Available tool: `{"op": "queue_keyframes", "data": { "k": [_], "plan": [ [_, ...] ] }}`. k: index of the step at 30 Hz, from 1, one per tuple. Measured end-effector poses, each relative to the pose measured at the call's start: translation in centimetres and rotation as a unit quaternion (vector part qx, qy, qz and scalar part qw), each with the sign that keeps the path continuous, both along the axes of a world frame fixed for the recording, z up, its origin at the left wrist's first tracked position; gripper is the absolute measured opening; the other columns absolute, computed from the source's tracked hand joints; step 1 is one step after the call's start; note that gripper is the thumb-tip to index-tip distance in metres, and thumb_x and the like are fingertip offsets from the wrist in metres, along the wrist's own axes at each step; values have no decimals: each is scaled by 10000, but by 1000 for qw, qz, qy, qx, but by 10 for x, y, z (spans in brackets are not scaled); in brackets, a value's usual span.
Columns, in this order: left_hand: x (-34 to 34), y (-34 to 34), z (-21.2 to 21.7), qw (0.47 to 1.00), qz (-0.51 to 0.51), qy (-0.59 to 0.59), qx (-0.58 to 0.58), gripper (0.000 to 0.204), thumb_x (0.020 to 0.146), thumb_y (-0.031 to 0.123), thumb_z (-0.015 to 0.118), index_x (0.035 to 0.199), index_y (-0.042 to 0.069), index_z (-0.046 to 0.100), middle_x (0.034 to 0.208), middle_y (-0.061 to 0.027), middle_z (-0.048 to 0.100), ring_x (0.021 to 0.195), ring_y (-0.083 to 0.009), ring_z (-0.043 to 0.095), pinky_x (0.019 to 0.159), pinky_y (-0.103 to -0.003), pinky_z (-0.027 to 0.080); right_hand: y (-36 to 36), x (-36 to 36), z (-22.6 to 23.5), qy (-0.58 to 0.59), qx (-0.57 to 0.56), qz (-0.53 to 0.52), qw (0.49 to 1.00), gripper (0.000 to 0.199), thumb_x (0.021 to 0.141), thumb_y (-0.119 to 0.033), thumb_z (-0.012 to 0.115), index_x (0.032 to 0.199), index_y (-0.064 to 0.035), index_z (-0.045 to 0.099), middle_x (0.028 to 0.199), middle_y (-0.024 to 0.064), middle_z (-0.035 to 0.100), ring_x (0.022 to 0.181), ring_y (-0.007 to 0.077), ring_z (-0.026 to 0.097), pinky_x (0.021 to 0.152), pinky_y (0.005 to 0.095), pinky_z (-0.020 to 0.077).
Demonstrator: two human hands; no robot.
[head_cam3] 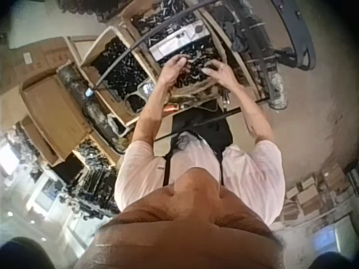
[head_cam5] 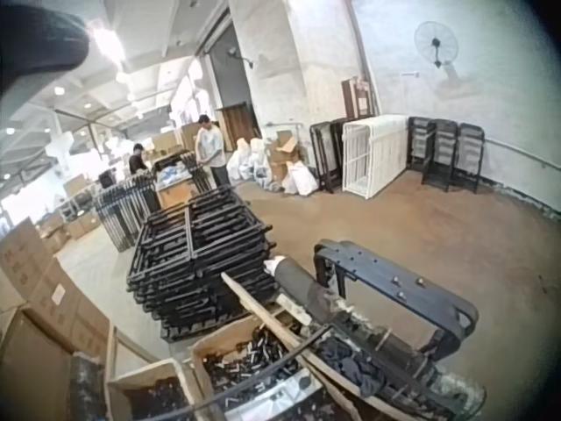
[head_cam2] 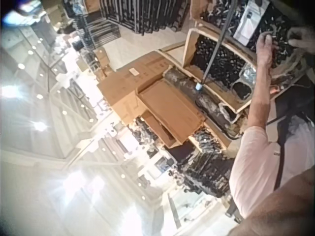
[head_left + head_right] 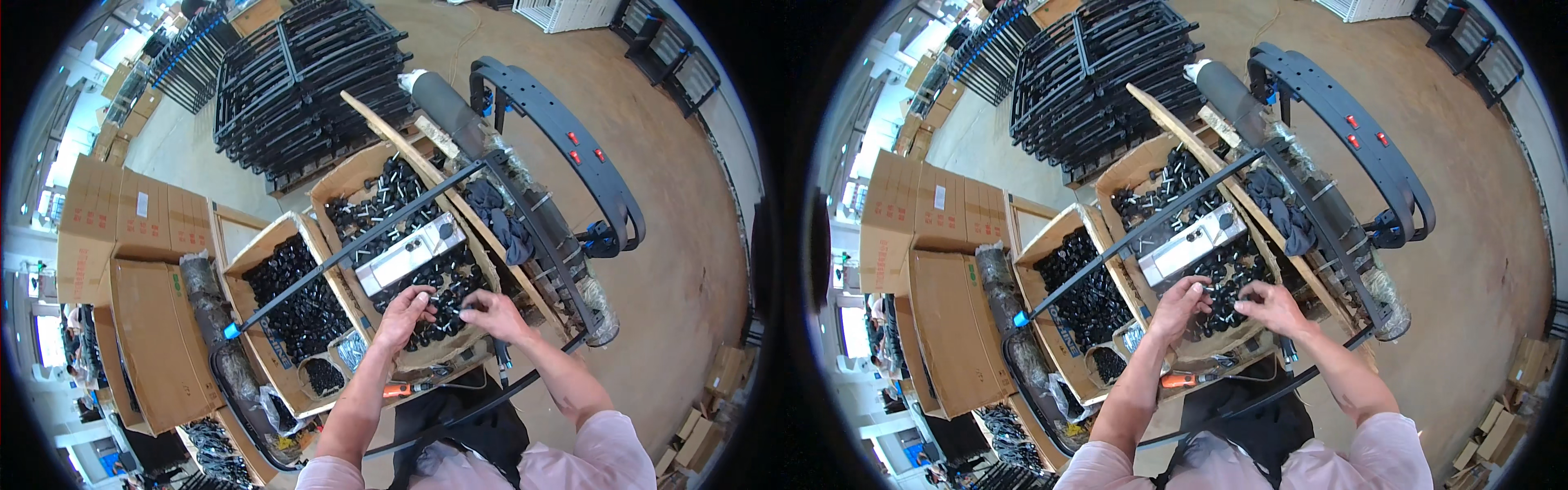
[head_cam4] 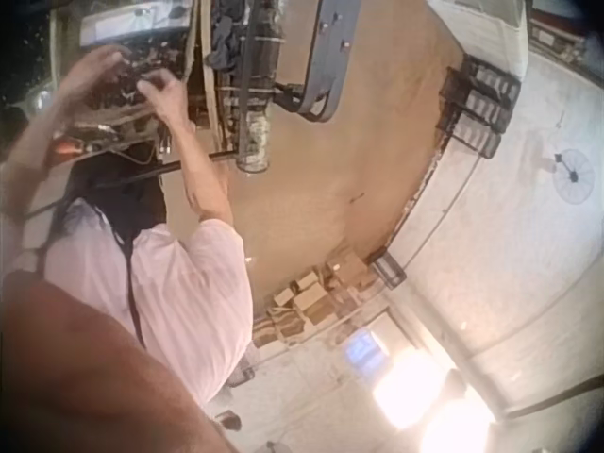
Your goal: The person assembles a black electronic device in a warehouse setting. They attach a power cord to the unit using pliers and then secure a black plastic cover onto the device using an orange power drill. The person handles various components including screws and cables during the process.
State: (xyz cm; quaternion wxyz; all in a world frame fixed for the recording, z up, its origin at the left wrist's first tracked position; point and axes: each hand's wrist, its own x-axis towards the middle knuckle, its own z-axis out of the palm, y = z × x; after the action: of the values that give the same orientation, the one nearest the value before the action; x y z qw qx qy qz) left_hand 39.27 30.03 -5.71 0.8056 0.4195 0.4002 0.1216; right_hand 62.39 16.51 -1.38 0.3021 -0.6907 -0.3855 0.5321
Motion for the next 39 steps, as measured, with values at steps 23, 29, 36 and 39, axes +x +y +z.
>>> {"op": "queue_keyframes", "data": {
  "k": [23,29,36,39],
  "plan": [
    [260,158,27,799,-52,103,589,326,1042,142,675,1345,29,635,1183,-162,744,1067,-257,719,961,-380,554,-199,49,75,-103,83,-203,970,305,971,-158,697,1261,-66,722,1084,135,693,989,288,687,865,405,567],
    [256,159,23,809,-81,63,579,339,1046,84,621,1384,76,638,1188,-119,714,1087,-248,679,996,-366,530,-203,52,83,-108,21,-246,963,340,939,-139,729,1264,-46,694,1073,139,660,981,283,678,843,395,572],
    [256,162,23,790,-101,23,605,418,956,20,526,1337,106,675,1325,-200,644,1285,-388,608,1115,-438,475,-203,62,83,-208,83,-238,945,343,914,-39,711,1255,-27,674,1106,135,631,944,268,661,789,374,560],
    [271,149,24,769,-81,91,627,296,1044,169,609,1326,160,697,1296,-189,654,1279,-381,612,1094,-445,492,-212,69,80,-251,79,-274,925,333,920,-11,685,1252,-34,680,1161,129,626,925,255,648,772,365,552]
  ]
}}
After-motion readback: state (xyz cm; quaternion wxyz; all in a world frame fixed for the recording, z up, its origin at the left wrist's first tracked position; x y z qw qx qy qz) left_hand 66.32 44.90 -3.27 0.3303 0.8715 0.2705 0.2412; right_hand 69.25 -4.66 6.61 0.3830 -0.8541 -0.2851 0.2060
